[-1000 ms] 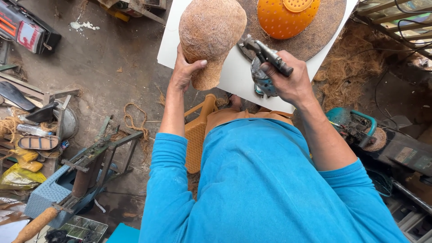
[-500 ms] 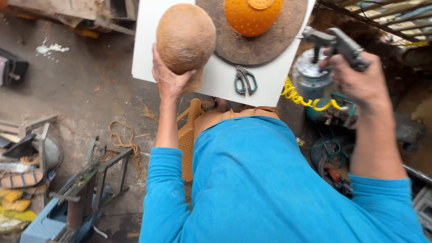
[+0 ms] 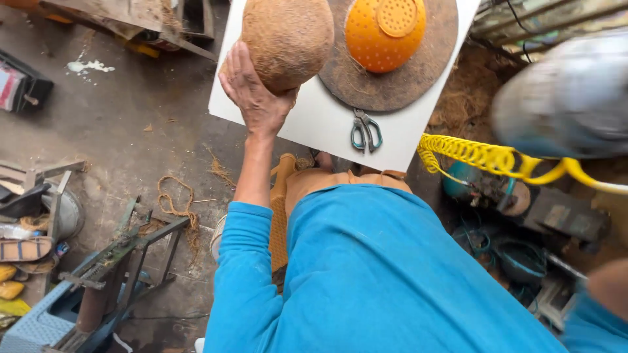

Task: The person connects a spray gun to an air hose and then spray paints a coconut-fiber hat. They rotate the hat to cover all sides and the underside of the brim, then place it on the table.

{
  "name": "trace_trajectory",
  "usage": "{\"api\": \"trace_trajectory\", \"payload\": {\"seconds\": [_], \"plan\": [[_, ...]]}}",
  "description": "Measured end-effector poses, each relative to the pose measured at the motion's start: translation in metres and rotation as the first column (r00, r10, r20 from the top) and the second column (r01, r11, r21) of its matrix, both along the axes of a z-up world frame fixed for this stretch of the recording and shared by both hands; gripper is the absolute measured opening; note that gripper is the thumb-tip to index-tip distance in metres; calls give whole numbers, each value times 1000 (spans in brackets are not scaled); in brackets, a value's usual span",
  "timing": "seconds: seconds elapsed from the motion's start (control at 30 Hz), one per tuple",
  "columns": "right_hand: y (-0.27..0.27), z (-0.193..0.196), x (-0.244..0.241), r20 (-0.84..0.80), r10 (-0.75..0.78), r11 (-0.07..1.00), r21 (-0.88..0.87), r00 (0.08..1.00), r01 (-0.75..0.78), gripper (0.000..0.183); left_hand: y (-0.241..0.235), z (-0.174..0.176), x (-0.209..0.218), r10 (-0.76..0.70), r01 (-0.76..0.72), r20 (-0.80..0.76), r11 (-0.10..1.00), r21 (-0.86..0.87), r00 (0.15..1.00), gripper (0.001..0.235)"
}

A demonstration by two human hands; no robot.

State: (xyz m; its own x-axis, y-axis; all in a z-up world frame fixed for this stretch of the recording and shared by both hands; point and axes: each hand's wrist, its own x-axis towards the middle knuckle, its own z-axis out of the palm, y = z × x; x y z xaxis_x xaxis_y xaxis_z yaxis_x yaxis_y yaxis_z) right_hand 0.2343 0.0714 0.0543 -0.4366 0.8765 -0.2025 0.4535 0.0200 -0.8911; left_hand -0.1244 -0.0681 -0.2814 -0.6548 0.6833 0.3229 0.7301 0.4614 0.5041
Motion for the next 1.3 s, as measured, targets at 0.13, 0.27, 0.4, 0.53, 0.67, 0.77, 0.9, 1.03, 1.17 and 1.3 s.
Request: {"api": "trace_trajectory", "payload": {"seconds": [0.13,0.27,0.4,0.53,0.67,0.77,0.9,1.03,1.17,1.3], "plan": [[-11,-27,-71,-159,122,988,109,980,-105,39,-4,12,-18,32,-63,-288,993,-99,957,116],[-21,-69,-139,12,441,855,297,897,-425,18,-16,75,-44,9,-130,-441,961,-244,897,83],[-41,-81,-176,6,544,827,167,839,-537,22,-35,99,-66,-50,-128,-569,955,-268,821,67],[-45,-93,-181,32,529,831,180,848,-526,14,-55,118,-78,-119,-67,-600,958,-278,791,59],[-31,-94,-179,5,608,772,228,794,-593,16,-72,112,-87,-91,-82,-622,966,-244,777,63],[-22,-92,-176,108,556,809,158,824,-566,32,-84,112,-83,-80,-119,-680,963,-241,729,68],[-17,-89,-171,119,554,810,151,824,-567,32,-93,115,-73,-122,-132,-677,941,-311,726,68],[-16,-79,-166,41,657,750,75,753,-658,27,-96,117,-67,-141,-126,-705,941,-313,695,70],[-13,-72,-162,63,664,743,55,745,-667,31,-99,125,-58,-164,-104,-742,948,-301,650,62],[-2,-79,-156,-2,676,734,86,737,-674,32,-109,126,-51,-189,-61,-753,955,-290,630,62]]}}
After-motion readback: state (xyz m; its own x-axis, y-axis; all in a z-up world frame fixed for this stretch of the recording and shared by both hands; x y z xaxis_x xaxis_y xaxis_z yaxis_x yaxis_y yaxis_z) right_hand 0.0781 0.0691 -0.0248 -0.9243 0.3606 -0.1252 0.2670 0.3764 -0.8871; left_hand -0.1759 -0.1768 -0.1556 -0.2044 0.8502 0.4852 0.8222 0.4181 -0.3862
